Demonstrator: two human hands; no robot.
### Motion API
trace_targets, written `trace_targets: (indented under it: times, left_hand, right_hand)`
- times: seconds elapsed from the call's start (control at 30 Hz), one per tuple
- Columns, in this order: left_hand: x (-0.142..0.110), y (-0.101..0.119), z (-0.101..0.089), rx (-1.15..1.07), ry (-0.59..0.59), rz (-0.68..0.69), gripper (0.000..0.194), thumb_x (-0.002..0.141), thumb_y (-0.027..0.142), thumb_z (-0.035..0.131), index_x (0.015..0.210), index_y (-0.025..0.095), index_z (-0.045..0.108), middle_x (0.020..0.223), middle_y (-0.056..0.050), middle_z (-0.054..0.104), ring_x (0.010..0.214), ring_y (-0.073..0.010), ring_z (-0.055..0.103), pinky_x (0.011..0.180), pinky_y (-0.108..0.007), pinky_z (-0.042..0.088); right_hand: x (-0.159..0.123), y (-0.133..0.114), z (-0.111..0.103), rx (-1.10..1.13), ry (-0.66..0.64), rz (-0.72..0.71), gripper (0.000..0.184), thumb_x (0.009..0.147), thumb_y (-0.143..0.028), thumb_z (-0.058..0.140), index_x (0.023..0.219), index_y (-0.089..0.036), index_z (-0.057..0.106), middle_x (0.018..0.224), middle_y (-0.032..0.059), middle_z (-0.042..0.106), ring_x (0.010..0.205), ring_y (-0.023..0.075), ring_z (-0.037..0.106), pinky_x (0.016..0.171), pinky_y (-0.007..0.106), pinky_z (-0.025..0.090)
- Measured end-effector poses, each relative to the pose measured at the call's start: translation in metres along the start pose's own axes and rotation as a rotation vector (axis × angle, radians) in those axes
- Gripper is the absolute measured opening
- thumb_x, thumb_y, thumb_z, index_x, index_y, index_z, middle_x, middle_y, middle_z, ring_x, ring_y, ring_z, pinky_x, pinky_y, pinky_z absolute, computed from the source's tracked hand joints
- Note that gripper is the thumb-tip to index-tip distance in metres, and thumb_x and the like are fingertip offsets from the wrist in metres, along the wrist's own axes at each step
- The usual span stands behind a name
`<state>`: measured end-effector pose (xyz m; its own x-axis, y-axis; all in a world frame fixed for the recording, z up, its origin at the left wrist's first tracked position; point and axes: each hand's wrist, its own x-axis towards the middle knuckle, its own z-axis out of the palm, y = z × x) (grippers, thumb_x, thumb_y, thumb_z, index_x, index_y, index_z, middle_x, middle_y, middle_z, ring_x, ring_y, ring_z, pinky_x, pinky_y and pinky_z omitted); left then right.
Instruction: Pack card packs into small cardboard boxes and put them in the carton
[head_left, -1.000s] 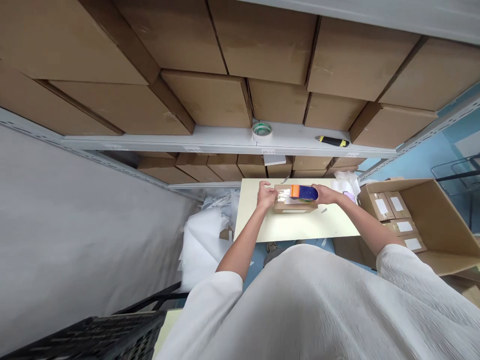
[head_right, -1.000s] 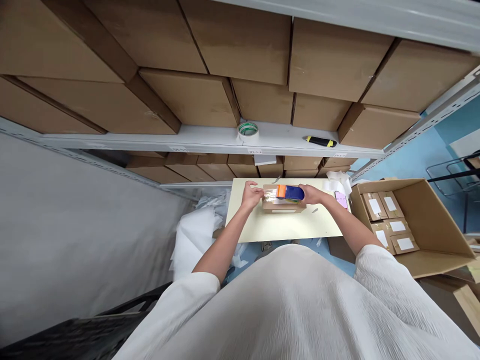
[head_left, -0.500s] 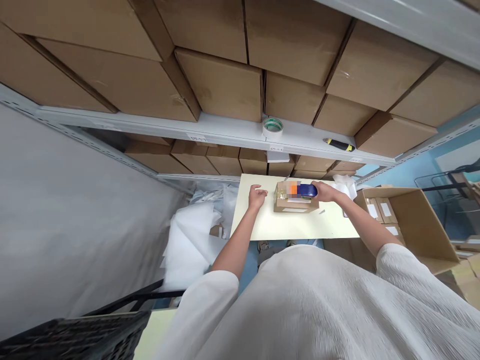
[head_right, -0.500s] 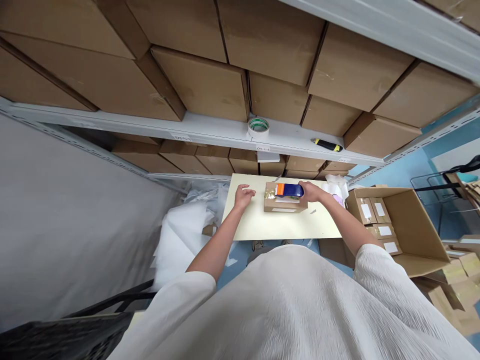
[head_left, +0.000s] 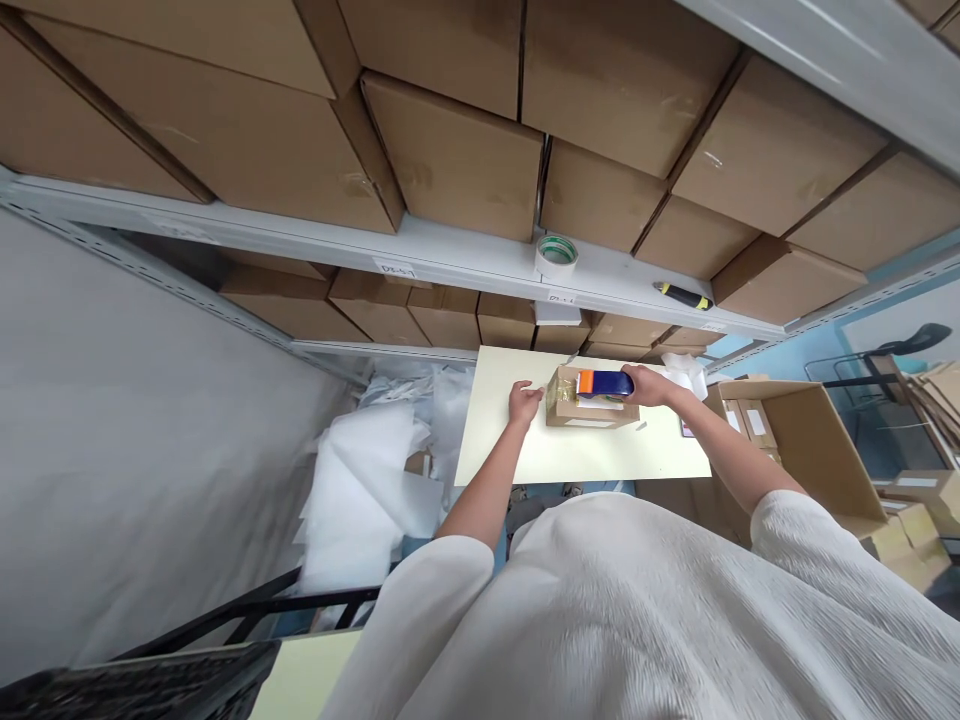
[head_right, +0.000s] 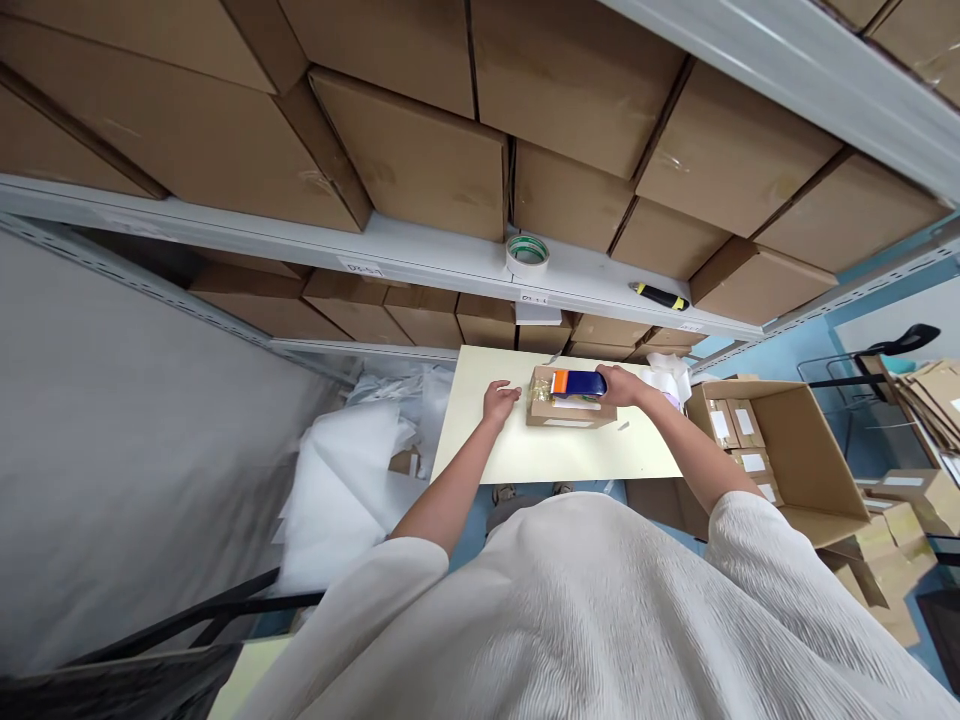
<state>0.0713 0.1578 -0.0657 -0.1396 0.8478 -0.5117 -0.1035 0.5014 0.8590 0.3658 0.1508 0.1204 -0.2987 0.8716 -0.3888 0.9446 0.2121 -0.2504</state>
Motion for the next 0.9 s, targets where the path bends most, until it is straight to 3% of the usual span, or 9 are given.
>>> trace_targets:
  times: [0.13,0.27,0.4,0.53,0.6,0.73,0.8,0.9]
  left_hand:
    - [-0.003,-0.008,0.012,0.031,-0.03,-0.028,0.033,0.082,0.025,0.076,0.108,0.025,0.055,0.086,0.002,0.067,0.086,-0.0187,0.071,0.091,-0.034,0.054]
    - [-0.012,-0.014,0.021,0.121,0.019,-0.005,0.044,0.08,0.026,0.082,0.115,0.025,0.056,0.11,-0.007,0.069,0.104,-0.0228,0.072,0.099,-0.037,0.053]
    - [-0.023,-0.02,0.022,0.121,0.059,0.121,0.037,0.081,0.02,0.076,0.114,0.025,0.06,0.12,-0.009,0.069,0.106,-0.022,0.071,0.102,-0.038,0.055]
    - [-0.031,-0.017,0.013,0.058,-0.113,0.181,0.03,0.084,0.015,0.065,0.112,0.026,0.065,0.107,-0.006,0.074,0.104,-0.0209,0.074,0.105,-0.039,0.056]
    - [-0.034,-0.01,0.008,0.095,-0.146,0.198,0.034,0.085,0.014,0.063,0.117,0.026,0.066,0.116,-0.008,0.076,0.116,-0.0242,0.073,0.112,-0.043,0.054]
    - [-0.039,0.011,0.009,0.194,-0.226,0.467,0.057,0.086,0.014,0.067,0.141,0.028,0.063,0.154,-0.011,0.065,0.148,-0.03,0.058,0.128,-0.048,0.042]
    - [-0.041,0.023,0.013,0.282,-0.362,0.588,0.074,0.081,0.014,0.073,0.152,0.028,0.057,0.16,-0.012,0.061,0.155,-0.0321,0.052,0.132,-0.05,0.037]
    - [-0.04,0.033,0.018,0.438,-0.501,0.647,0.093,0.074,0.016,0.081,0.161,0.027,0.049,0.162,-0.015,0.059,0.164,-0.0351,0.04,0.137,-0.055,0.024]
  right_hand:
    - [0.0,-0.001,0.001,0.005,0.002,-0.014,0.033,0.081,-0.033,0.087,0.101,-0.024,0.062,0.098,0.007,0.078,0.086,0.0245,0.069,0.07,0.03,0.046]
    - [-0.001,-0.003,0.001,0.011,0.006,0.007,0.032,0.081,-0.032,0.087,0.101,-0.024,0.062,0.099,0.0071,0.078,0.085,0.0246,0.069,0.069,0.03,0.046]
    - [-0.001,-0.003,0.003,0.016,0.01,0.024,0.032,0.081,-0.032,0.086,0.101,-0.024,0.062,0.099,0.0069,0.078,0.084,0.0243,0.068,0.07,0.03,0.046]
    - [-0.001,-0.002,0.007,0.034,0.021,0.019,0.033,0.082,-0.032,0.084,0.104,-0.024,0.061,0.101,0.0074,0.078,0.085,0.0242,0.068,0.071,0.03,0.047]
    - [-0.002,-0.002,0.009,0.062,0.03,0.012,0.033,0.083,-0.033,0.084,0.105,-0.024,0.061,0.103,0.0075,0.077,0.086,0.0245,0.069,0.072,0.03,0.048]
    - [-0.004,-0.003,0.01,0.098,0.045,-0.014,0.033,0.083,-0.033,0.083,0.106,-0.024,0.062,0.107,0.0081,0.077,0.09,0.0254,0.07,0.075,0.031,0.05]
    - [-0.004,-0.002,0.01,0.089,0.037,-0.022,0.034,0.081,-0.03,0.084,0.108,-0.024,0.063,0.107,0.0077,0.078,0.09,0.0255,0.071,0.076,0.03,0.05]
    - [-0.004,0.002,0.008,0.065,0.003,-0.039,0.038,0.078,-0.022,0.083,0.111,-0.024,0.064,0.107,0.0068,0.078,0.09,0.0252,0.071,0.075,0.029,0.049]
